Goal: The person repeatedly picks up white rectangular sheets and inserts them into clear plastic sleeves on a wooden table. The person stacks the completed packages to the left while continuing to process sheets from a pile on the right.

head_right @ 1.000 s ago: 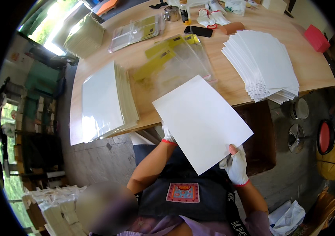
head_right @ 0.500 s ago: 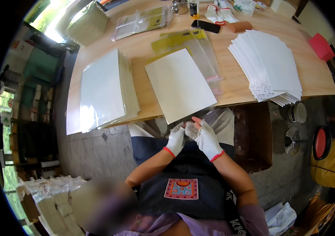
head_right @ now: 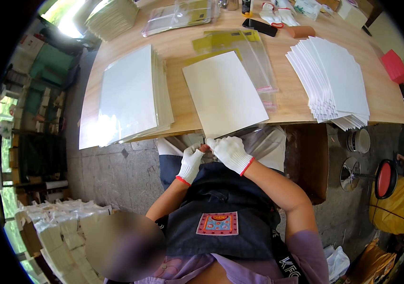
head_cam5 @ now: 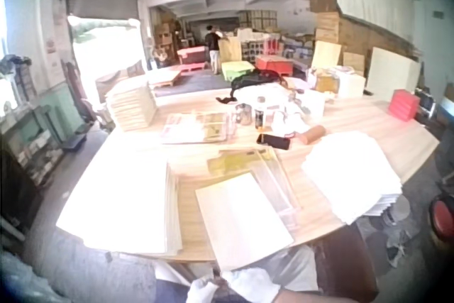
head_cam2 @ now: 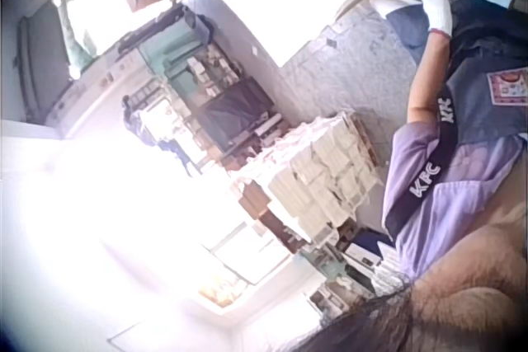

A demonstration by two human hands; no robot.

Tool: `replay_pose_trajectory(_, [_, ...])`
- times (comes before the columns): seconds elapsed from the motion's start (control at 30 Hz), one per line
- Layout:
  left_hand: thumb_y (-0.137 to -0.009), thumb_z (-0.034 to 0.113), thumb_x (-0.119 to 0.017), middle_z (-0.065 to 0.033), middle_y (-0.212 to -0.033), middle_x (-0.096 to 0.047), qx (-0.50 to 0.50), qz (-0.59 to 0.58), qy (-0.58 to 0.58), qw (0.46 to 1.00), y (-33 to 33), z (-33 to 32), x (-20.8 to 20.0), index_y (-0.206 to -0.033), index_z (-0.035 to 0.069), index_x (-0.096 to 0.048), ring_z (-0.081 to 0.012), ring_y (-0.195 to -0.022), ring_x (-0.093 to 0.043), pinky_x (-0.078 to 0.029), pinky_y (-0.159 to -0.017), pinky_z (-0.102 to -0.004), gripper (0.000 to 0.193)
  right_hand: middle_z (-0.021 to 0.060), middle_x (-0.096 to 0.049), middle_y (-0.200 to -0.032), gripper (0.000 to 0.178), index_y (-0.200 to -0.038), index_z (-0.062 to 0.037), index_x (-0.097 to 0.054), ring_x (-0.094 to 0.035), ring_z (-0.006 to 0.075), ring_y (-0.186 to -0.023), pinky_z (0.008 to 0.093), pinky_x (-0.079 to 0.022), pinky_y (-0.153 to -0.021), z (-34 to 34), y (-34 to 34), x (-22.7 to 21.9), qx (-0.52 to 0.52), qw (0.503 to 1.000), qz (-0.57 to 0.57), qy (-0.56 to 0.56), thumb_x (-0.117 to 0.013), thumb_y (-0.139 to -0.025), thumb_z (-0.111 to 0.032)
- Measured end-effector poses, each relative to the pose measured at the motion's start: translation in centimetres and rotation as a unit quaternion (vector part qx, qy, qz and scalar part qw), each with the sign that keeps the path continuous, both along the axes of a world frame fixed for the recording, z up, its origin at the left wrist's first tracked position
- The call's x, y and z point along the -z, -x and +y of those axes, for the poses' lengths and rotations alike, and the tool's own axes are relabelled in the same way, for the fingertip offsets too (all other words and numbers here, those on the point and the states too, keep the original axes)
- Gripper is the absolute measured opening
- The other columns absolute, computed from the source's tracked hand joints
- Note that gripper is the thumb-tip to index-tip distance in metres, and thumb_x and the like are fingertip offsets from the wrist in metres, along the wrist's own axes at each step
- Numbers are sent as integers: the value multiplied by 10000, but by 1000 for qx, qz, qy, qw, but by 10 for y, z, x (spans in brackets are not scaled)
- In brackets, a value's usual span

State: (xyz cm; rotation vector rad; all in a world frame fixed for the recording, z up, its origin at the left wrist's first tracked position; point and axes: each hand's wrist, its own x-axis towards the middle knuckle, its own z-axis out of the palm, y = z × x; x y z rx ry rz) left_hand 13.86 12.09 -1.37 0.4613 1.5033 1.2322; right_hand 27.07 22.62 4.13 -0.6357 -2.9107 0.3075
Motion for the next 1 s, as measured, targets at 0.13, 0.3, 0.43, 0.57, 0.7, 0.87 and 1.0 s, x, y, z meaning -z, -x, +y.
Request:
replay_pose_trajectory(0.13, [-869,224,-608,-79,-834,-641,-92,-106,-18,990,-2,5,-18,-927,-31,-601,-159,-692,-629,-526,-622,-261,261,70,-628,-643,124,-856,-109,-530,-635,233,-590,326,-494,-511,11,-18,-8,-36,985,79,152,-594,-800,-199])
replay_pose_trajectory(0.3, [-871,244,-613,-88,-885,-645,-79,-111,-8,991,5,-9,-19,-958,-12,-588,-151,-688,-626,-511,-614,-250,271,12,-547,-673,44,-871,-77,-530,-510,78,-541,200,-406,-453,79,-161,-6,370,704,415,442,-569,-851,-72])
replay_pose_trajectory(0.43, [-890,290,-589,-82,-868,-657,-23,-49,13,998,-2,-4,-44,-947,-4,-599,-127,-676,-620,-496,-605,-233,299,-9,-509,-615,60,-859,-99,-510,-441,47,-455,180,-347,-407,67,-169,-10,374,726,332,473,-550,-896,-124])
replay_pose_trajectory(0.57, [-910,281,-556,-77,-850,-662,-12,-30,13,999,4,-8,-37,-941,-5,-600,-127,-684,-625,-499,-622,-234,291,66,-657,-790,137,-936,-60,-616,-641,148,-654,263,-480,-571,16,-77,-43,137,896,209,366,-556,-815,-37])
replay_pose_trajectory(0.7, [-914,256,-547,-78,-826,-660,-26,-30,20,999,3,-5,-46,-918,-14,-604,-135,-685,-631,-504,-619,-236,275,63,-665,-793,164,-900,-108,-545,-640,275,-679,385,-490,-562,0,-11,-8,38,984,68,159,-591,-829,-248])
replay_pose_trajectory(0.87, [-899,248,-568,-94,-849,-662,-12,-54,2,998,12,-9,-25,-917,-18,-595,-153,-701,-641,-512,-623,-241,267,91,-626,-658,196,-827,-96,-496,-636,269,-611,376,-488,-527,-2,9,-13,-45,993,34,101,-556,-844,-282])
replay_pose_trajectory(1.0, [-892,249,-576,-107,-863,-666,-95,-102,-13,990,-3,-4,-40,-899,-21,-587,-148,-726,-636,-514,-638,-239,271,51,-603,-735,93,-918,-60,-561,-592,129,-626,269,-481,-553,20,-51,-21,139,730,232,628,-553,-828,-85])
